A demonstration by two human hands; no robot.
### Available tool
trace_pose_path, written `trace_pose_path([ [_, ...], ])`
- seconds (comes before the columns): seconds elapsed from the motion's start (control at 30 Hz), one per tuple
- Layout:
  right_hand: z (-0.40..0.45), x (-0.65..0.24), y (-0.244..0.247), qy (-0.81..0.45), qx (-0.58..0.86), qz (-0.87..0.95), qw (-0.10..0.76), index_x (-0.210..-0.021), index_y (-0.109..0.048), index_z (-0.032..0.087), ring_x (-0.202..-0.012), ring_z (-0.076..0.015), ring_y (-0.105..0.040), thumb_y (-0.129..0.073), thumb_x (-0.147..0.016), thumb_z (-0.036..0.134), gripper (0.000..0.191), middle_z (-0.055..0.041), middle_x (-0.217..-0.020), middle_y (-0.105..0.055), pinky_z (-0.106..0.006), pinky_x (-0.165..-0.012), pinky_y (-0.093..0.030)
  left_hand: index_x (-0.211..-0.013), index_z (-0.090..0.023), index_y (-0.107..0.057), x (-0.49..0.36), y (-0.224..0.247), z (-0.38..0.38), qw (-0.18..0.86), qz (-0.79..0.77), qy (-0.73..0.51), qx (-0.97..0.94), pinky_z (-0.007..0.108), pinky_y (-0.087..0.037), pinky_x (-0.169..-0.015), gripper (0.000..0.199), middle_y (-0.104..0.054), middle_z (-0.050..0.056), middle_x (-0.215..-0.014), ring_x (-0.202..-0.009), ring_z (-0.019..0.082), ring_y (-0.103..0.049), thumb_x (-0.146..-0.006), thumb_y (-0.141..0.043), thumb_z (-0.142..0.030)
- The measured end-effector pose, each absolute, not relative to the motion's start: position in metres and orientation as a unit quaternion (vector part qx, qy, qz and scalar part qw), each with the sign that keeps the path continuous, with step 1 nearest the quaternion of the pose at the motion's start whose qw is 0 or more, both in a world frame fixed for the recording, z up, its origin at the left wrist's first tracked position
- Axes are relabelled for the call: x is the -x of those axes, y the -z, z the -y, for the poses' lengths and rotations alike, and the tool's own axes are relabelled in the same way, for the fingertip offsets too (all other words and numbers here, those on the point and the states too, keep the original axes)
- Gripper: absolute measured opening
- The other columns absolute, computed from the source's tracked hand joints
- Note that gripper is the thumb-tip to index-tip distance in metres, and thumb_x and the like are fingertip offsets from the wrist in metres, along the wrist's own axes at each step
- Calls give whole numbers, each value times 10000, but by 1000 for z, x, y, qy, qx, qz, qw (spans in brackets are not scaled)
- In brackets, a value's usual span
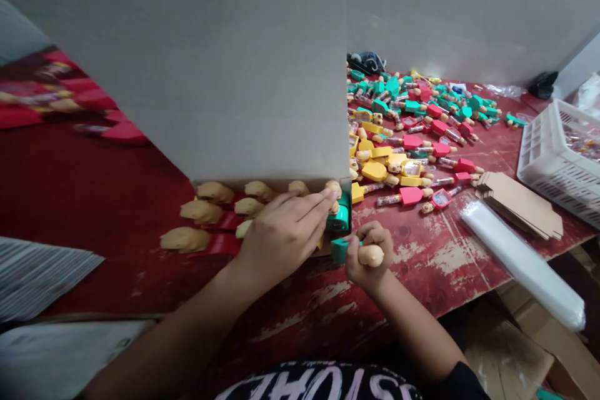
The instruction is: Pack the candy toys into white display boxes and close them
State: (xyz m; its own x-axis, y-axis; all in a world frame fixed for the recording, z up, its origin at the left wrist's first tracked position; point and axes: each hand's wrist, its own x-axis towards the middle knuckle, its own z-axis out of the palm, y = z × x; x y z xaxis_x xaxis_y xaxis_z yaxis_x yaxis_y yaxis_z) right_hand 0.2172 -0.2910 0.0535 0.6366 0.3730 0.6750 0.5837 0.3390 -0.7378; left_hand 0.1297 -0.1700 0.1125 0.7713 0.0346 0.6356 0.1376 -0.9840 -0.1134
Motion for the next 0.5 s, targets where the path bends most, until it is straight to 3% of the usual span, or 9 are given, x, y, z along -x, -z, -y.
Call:
trace_pose_path([
  [0.17, 282, -220, -59, 129, 654, 409, 624, -742, -334, 240, -526, -107, -402, -505, -798, 145, 204, 58, -614, -355, -254, -505, -397, -1145, -82, -573, -129, -112, 170, 73, 50, 341, 936, 358, -482, -777, 303, -648, 69, -1120, -827, 193, -622, -863, -471, -131],
  [0.27, 270, -221, -65, 137, 678, 397, 603, -758, -342, 240, -556, -114, -406, -496, -795, 152, 181, 47, -643, -378, -264, -538, -406, -1138, -91, -579, -130, -112, 168, 71, 50, 339, 937, 355, -483, -758, 300, -663, 56, -1082, -808, 188, -622, -872, -446, -132],
  [0.4, 256, -213, -66, 182, 664, 447, 571, -808, -383, 236, -815, -181, -503, -497, -781, 142, 150, -22, -806, -451, -351, -723, -476, -1161, -73, -562, -130, -112, 164, 38, 28, 317, 947, 369, -493, -787, 335, -647, 80, -1119, -905, 205, -620, -890, -370, -119],
  [0.5, 250, -209, -62, 196, 666, 467, 548, -880, -409, 241, -1071, -257, -455, -512, -769, 151, 176, -59, -895, -464, -458, -875, -448, -1244, -70, -489, -119, -116, 163, -30, 7, 306, 951, 355, -482, -897, 374, -618, 104, -1174, -1028, 195, -593, -913, -327, -130],
])
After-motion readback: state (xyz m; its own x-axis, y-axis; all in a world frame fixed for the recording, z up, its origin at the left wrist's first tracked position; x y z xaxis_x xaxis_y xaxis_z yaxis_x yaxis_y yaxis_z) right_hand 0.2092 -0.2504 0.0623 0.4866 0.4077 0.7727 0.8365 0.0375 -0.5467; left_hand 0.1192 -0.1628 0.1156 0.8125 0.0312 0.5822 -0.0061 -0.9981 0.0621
